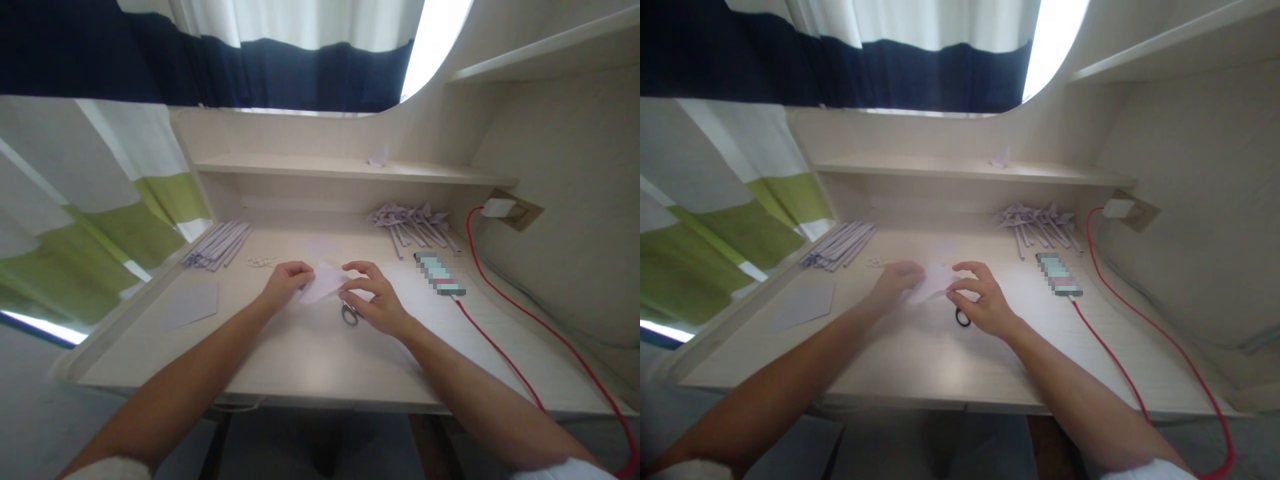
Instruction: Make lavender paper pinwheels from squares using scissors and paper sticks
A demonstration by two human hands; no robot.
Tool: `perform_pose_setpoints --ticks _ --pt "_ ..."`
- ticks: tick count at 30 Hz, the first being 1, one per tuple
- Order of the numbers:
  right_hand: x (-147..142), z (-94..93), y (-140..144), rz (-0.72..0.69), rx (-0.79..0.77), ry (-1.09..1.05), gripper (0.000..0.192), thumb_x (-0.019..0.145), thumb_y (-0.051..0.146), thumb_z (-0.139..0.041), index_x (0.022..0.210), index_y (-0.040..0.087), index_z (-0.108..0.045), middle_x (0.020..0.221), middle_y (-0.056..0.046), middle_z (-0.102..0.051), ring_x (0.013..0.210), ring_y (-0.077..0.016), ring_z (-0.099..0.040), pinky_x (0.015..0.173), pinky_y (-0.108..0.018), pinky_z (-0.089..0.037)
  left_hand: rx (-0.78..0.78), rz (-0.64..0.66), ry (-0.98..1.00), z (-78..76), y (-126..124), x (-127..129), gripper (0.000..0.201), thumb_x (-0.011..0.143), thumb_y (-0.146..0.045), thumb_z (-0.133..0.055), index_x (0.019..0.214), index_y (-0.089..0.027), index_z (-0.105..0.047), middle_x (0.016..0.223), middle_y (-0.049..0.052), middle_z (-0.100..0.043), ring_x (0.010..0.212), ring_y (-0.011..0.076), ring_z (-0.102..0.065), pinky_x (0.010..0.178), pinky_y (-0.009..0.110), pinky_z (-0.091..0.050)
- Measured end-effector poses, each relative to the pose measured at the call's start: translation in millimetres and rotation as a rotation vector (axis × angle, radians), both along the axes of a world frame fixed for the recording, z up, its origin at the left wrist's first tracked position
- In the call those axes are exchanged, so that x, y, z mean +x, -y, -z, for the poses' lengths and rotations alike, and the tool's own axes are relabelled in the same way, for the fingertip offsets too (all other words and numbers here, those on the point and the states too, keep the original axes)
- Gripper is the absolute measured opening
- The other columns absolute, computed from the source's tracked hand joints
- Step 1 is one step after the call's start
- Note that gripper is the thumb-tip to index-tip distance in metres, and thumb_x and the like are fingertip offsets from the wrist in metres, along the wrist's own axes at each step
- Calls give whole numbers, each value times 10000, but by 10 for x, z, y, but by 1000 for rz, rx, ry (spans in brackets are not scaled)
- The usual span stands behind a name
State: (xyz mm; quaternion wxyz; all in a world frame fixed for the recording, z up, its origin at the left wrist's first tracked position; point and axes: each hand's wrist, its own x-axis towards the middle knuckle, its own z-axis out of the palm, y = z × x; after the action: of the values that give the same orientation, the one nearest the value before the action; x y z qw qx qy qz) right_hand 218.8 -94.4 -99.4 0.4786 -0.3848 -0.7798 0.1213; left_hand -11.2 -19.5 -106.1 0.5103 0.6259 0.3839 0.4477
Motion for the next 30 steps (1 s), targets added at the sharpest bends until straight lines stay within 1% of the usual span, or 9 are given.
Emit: perform_pose_setpoints --ticks 3,7,10,13,17,21,23,26,30 --pt "-2 1 -1 -42 -38 -27 91 884 257 -667 927 269 -746 1229 -81 -605 1174 -243 -569 1026 -434 -449 44 55 -48 -12 20 4 168 686 -302 -713 733 -142 -726 706 23 -667 661 143 -567 626 256 -431" --pt "-4 4 -4 -84 -73 -40 75 887 254 -659 915 246 -728 1223 -95 -599 1154 -235 -582 1007 -405 -467 103 79 -151 -35 60 25 171 701 -310 -714 712 -139 -728 700 33 -674 662 150 -573 615 256 -436" --pt "-1 7 -20 -56 -83 -66 77 894 285 -652 913 242 -713 1207 -100 -611 1142 -240 -587 998 -416 -473 140 79 -165 -50 89 39 177 710 -318 -715 713 -141 -725 698 35 -674 662 154 -579 614 258 -443" --pt "7 17 -47 -1 -101 -142 108 903 322 -640 905 235 -703 1184 -102 -635 1139 -244 -591 1008 -431 -464 151 75 -145 -58 113 47 178 732 -319 -705 733 -142 -717 713 38 -677 670 154 -588 631 260 -443" --pt "24 54 -89 20 -214 -260 146 900 354 -639 869 226 -704 1178 -100 -645 1103 -235 -609 882 -371 -529 151 113 -123 -35 148 63 161 735 -300 -713 760 -142 -702 730 32 -674 683 150 -593 663 265 -448" --pt "42 96 -129 25 -267 -331 127 868 341 -676 839 225 -717 1215 -92 -631 1117 -233 -602 797 -321 -534 155 169 -149 5 179 78 141 754 -283 -701 780 -145 -686 740 24 -653 687 146 -581 656 260 -441" --pt "45 98 -137 27 -272 -325 121 857 335 -689 828 223 -722 1146 -88 -655 1057 -226 -621 764 -313 -522 177 207 -181 15 184 72 110 764 -254 -684 780 -146 -678 743 21 -642 699 145 -576 662 257 -436" --pt "37 69 -123 24 -277 -264 134 852 342 -693 812 217 -720 992 -75 -689 913 -209 -641 743 -321 -501 208 256 -229 22 179 47 43 758 -187 -656 764 -145 -665 728 13 -626 702 141 -566 670 254 -425" --pt "17 16 -71 22 -297 -198 142 859 349 -680 825 216 -715 939 -63 -704 842 -203 -634 719 -318 -476 199 308 -234 28 169 21 23 738 -157 -656 724 -144 -643 709 2 -608 697 138 -562 672 252 -419"
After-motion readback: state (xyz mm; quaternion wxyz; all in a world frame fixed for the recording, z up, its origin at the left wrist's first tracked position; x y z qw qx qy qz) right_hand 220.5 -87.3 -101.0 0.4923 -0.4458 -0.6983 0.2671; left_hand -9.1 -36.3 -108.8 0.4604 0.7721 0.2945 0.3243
